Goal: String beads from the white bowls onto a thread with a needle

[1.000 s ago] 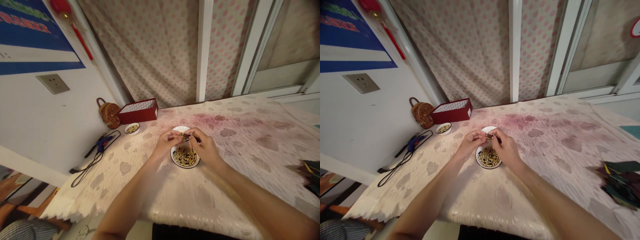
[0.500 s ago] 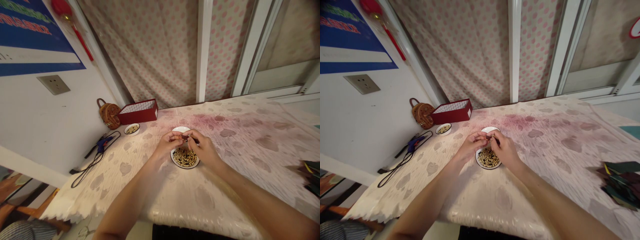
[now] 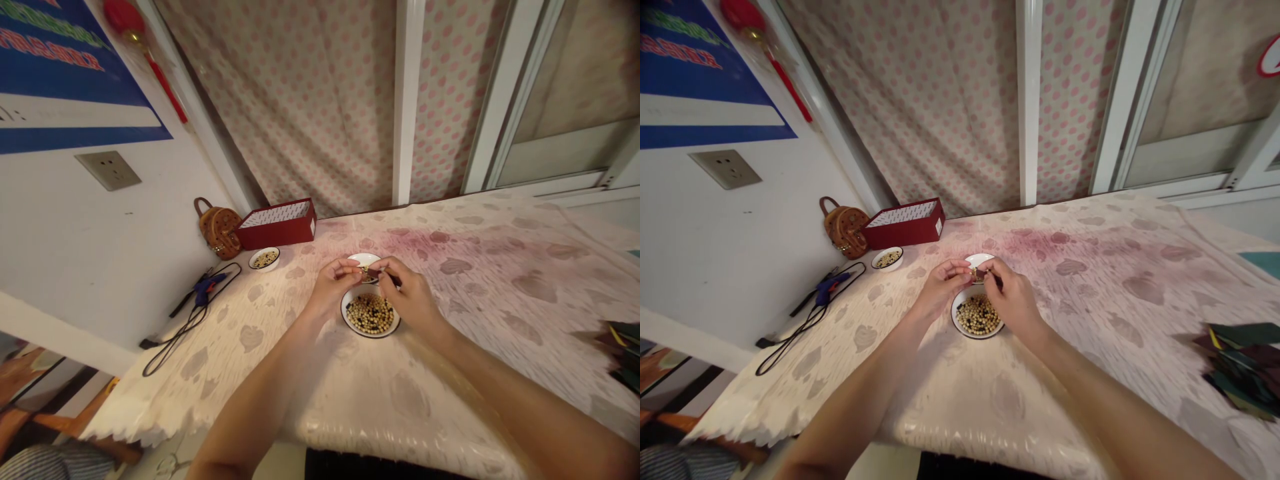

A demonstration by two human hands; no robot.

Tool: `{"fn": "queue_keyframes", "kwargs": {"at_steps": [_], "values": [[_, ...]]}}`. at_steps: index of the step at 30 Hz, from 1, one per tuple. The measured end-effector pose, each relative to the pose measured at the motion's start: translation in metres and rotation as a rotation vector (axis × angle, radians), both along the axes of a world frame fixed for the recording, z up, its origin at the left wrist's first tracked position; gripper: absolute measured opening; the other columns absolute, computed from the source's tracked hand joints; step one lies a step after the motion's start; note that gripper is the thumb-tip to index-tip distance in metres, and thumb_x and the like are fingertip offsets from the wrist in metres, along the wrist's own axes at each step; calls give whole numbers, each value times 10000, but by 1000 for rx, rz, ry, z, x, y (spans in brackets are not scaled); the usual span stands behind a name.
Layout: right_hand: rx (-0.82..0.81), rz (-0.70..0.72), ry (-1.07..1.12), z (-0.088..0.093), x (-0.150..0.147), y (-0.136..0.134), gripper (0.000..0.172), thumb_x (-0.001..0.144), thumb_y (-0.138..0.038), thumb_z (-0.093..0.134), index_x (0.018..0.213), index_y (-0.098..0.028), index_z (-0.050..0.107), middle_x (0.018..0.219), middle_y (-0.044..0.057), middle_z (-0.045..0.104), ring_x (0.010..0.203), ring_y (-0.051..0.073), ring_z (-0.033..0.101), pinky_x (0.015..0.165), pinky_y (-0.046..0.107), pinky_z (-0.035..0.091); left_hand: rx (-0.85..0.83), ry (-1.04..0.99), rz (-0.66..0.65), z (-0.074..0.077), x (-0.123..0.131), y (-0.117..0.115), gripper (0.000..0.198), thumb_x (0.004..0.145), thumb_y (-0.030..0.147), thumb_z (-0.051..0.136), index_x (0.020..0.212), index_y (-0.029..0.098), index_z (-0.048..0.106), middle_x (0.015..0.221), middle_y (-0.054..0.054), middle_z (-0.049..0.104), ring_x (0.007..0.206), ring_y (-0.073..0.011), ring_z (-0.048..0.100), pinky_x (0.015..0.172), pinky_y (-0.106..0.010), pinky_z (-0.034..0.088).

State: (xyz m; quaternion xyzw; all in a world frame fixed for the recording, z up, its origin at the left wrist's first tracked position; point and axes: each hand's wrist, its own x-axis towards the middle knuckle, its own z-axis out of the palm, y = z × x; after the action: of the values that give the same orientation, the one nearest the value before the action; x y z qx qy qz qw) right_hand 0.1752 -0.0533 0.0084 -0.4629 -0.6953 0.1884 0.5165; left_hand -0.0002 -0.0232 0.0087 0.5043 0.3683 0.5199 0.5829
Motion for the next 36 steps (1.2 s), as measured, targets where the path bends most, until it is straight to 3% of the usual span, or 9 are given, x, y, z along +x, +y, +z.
{"fn": "queue_keyframes", "kwargs": {"at_steps": [4,9,13,18,21,25,30,32,36], "values": [[-22,-54,20,-1,2,2,202,924,-279,463,1021,-234,635,700,3,672,606,183,617,610,298,445,107,115,99,-6,4,15,268,720,128,782,962,146,667,897,-38,723,842,-134,686,862,-293,532],[-37,-74,32,-3,3,4,186,925,-290,479,1008,-241,638,703,5,678,606,187,616,594,292,431,227,295,118,-12,5,20,279,783,86,687,1048,172,671,994,-66,748,947,-162,701,903,-315,526],[-31,-93,37,-3,2,4,191,912,-268,482,1015,-242,640,759,17,718,617,184,632,591,289,427,336,624,101,-1,-4,1,202,808,143,678,1000,197,710,951,-43,750,867,-164,680,797,-285,507],[-39,-92,29,-1,2,3,206,911,-267,467,1010,-228,644,759,25,713,618,180,626,607,301,428,471,1119,-75,23,-11,-27,206,729,222,787,928,232,736,857,-31,749,802,-227,674,733,-320,493],[-39,-88,27,-1,3,3,204,915,-270,467,1014,-229,639,714,10,682,614,178,617,617,306,430,585,1262,-77,23,-7,-31,203,715,171,779,908,227,743,839,-50,757,807,-262,683,760,-359,500],[-43,-75,35,-2,3,3,199,917,-273,468,1020,-232,633,703,3,664,631,181,621,640,314,439,643,1277,-97,13,0,-28,181,743,96,709,872,220,735,808,-54,755,772,-253,687,762,-361,509],[-38,-74,30,-1,3,3,204,921,-279,467,1027,-229,633,706,6,665,632,182,616,634,311,426,572,1220,-92,12,2,-27,237,750,49,642,912,199,727,844,-62,757,770,-240,683,719,-344,495],[-29,-69,38,-1,3,3,202,918,-272,465,1022,-225,631,700,3,663,621,178,612,628,305,426,508,1091,-93,12,1,-27,236,762,61,635,933,203,717,848,-45,750,764,-213,676,713,-322,496],[-13,-36,41,-1,2,2,197,920,-271,471,1017,-219,634,679,-8,655,590,165,604,609,289,426,292,567,-134,9,0,-19,251,769,72,660,997,176,678,852,-26,722,793,-154,676,770,-277,516]]}}
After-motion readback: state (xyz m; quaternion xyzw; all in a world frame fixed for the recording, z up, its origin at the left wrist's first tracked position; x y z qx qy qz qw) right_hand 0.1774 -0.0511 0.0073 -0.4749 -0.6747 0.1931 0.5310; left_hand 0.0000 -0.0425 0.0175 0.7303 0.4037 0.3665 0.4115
